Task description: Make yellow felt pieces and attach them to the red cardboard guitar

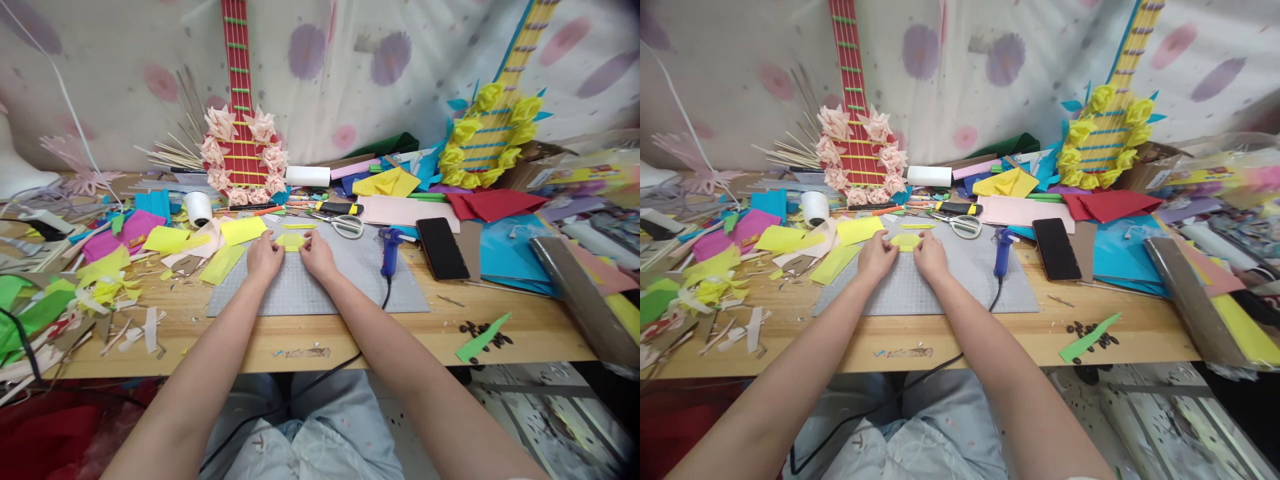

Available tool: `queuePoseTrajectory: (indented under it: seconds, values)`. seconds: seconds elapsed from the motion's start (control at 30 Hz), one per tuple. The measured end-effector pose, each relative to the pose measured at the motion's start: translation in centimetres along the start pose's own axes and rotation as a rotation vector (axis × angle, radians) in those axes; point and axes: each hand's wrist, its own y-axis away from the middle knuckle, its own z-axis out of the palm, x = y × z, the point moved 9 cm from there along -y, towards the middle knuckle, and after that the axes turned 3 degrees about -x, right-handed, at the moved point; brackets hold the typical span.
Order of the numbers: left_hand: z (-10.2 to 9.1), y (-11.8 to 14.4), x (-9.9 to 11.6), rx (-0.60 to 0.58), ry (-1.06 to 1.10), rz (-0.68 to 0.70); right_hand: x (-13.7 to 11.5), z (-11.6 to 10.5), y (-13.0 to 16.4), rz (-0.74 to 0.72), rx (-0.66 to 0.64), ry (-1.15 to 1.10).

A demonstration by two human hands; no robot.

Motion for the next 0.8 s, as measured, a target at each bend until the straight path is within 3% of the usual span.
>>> queuePoseTrajectory:
  seconds: [0.63, 0.8]
  values:
    - [-0.3, 0.3, 1.1, 0.044, -0.092, 0.048, -1.3, -0.2, 0.4, -0.023, 0.014, 0.260]
    - [0.5, 0.4, 2.2, 0.012, -0.176, 0.177, -2.0, 0.0, 0.6, -0.093, -0.005, 0.350]
